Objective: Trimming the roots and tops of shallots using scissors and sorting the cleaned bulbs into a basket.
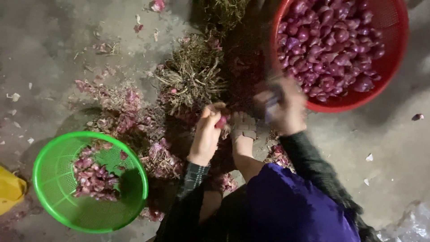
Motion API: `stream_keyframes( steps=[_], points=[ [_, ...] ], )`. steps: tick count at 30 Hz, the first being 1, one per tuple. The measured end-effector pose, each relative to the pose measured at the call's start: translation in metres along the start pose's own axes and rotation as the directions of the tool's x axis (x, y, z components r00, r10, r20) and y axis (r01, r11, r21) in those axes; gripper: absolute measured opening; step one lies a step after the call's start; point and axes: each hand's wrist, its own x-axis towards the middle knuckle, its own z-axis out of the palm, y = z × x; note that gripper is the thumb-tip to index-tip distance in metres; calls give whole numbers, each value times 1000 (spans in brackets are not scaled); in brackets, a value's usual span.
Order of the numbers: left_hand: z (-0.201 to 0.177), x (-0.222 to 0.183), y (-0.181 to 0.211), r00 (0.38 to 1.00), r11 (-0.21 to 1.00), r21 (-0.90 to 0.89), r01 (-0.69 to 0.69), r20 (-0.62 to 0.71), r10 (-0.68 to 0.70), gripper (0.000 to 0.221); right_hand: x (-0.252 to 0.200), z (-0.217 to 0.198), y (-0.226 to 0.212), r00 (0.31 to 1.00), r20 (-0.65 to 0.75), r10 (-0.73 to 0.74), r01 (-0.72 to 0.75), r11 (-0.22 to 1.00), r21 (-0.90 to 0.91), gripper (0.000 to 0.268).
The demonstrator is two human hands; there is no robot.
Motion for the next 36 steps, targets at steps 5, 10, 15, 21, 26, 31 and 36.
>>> stream_keyframes(
  steps=[5, 10, 15, 21, 26, 31, 36],
  points=[
    [-35, -16, 22, 962, 973, -110, -204, 162, 220, 41, 5, -78, 31, 931, -364, -19, -18, 995, -99, 31],
    [-47, -22, 22, 966, 957, -161, -240, 63, 252, 45, -27, -39, 17, 953, -19, 304, -301, 950, 86, 54],
    [-49, -23, 13, 901, 909, -57, -413, -176, 398, 39, -54, 34, 6, 911, 406, -73, -13, 979, 204, 42],
    [-37, -28, 11, 807, 842, 132, -524, -240, 540, 45, -48, 49, -6, 886, 443, -135, 98, 990, 106, 74],
    [-38, -28, 4, 770, 806, 248, -537, -247, 589, 42, -51, 59, 0, 885, 447, -132, 105, 991, 84, 68],
    [-49, -25, -8, 779, 829, 310, -466, -300, 550, 41, -56, 64, 7, 868, 486, -99, 66, 994, 84, 61],
    [-42, -24, 4, 915, 892, -250, -377, -252, 316, 34, -61, 69, 16, 885, 465, -25, -55, 986, 158, 53]
  ],
)
